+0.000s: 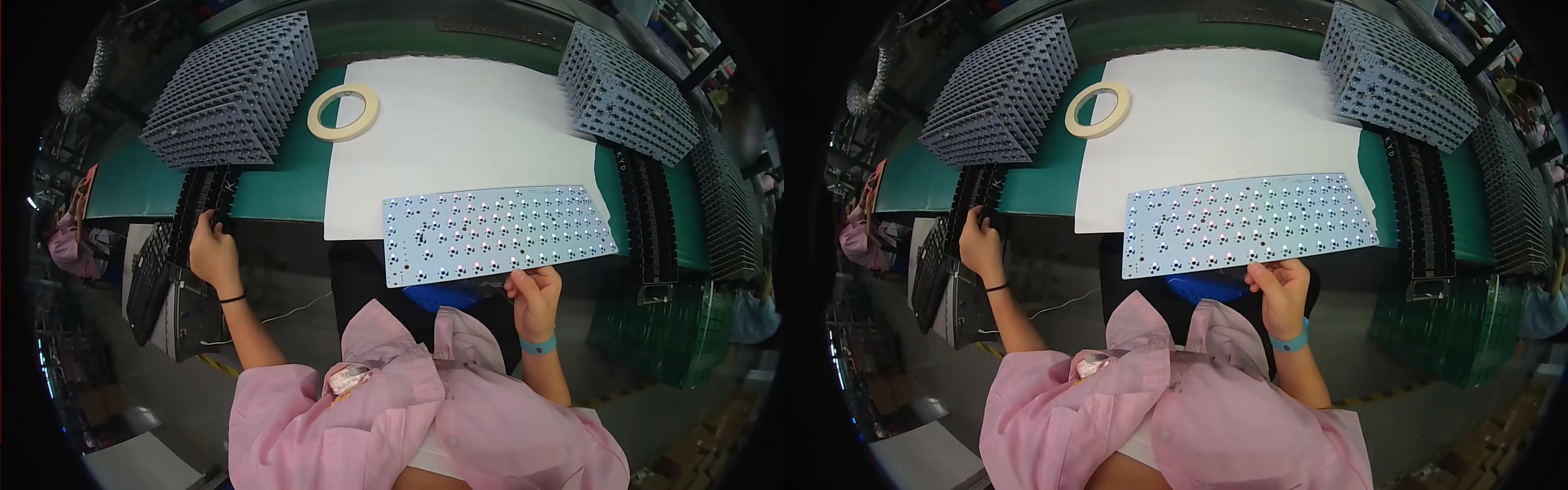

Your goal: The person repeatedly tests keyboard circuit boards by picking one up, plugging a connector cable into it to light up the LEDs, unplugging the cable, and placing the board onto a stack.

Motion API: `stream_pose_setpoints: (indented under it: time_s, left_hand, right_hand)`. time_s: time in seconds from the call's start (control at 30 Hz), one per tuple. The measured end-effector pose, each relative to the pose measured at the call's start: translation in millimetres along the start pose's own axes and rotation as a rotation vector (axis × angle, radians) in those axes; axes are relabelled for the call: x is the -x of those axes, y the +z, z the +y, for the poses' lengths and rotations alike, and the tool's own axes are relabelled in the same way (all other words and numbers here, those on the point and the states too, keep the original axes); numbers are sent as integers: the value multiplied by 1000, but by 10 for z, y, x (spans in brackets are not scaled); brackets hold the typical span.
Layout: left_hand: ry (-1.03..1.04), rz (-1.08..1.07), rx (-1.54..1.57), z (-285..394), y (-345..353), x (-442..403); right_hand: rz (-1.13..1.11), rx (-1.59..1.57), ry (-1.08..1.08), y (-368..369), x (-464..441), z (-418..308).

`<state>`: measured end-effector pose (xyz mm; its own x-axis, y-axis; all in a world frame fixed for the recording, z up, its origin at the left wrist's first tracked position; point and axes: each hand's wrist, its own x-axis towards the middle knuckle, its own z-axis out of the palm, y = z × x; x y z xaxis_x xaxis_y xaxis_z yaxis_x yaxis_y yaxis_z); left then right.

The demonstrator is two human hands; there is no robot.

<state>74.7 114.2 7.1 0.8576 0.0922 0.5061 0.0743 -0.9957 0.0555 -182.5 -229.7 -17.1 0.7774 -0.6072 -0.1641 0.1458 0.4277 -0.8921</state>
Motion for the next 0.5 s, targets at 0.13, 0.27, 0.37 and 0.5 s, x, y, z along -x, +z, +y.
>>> stream_pose_setpoints:
  time_s: [0.13, 0.27, 0.37, 0.5]
  left_hand:
    - [47, -45, 19, -109, -85, 30]
    - [67, -57, 54, -158, -111, 23]
    - [78, -69, 92, -205, -99, 54]
    - [85, -82, 142, -284, -110, 44]
  right_hand:
    - [20, -8, 8, 30, 8, -42]
    - [27, -8, 11, 21, -15, -29]
    - [39, -5, 4, -4, 6, -4]
    - [49, -14, -8, 8, -31, 34]
